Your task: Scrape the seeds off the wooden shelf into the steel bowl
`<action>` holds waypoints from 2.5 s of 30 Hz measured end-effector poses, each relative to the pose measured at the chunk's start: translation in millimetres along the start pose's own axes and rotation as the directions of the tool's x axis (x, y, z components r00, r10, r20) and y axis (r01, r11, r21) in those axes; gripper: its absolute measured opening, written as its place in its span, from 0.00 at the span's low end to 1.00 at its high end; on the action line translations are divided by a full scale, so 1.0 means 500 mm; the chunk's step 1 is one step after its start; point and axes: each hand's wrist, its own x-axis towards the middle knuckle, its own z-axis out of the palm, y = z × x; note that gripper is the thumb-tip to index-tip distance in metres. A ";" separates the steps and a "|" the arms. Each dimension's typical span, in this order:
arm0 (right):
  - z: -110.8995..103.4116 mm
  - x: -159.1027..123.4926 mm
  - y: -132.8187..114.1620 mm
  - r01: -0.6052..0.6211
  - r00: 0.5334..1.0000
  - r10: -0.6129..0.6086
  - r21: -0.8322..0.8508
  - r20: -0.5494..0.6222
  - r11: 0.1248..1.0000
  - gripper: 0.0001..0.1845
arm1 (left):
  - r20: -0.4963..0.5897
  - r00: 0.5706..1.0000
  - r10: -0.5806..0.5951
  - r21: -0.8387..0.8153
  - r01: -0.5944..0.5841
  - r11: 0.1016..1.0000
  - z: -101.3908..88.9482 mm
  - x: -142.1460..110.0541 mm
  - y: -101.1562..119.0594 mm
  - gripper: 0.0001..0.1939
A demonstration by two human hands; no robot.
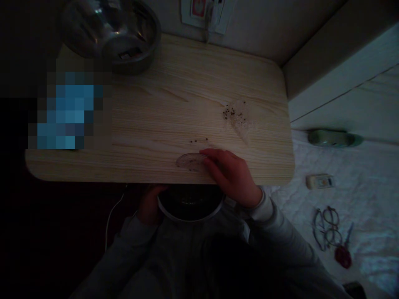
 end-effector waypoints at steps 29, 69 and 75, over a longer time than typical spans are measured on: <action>0.000 -0.023 0.014 -0.069 0.997 0.069 0.006 -0.045 0.998 0.13 | 0.025 1.000 -0.003 0.050 0.002 0.999 -0.005 0.006 -0.004 0.04; 0.024 -0.014 0.020 -0.160 0.961 0.140 -0.069 -0.237 0.985 0.13 | 0.047 0.998 0.048 0.021 -0.049 0.999 -0.007 0.010 -0.008 0.06; 0.006 -0.019 0.035 -0.227 0.931 0.251 0.117 -0.265 0.967 0.12 | 0.080 0.995 0.053 0.049 -0.057 0.997 -0.010 0.012 -0.010 0.07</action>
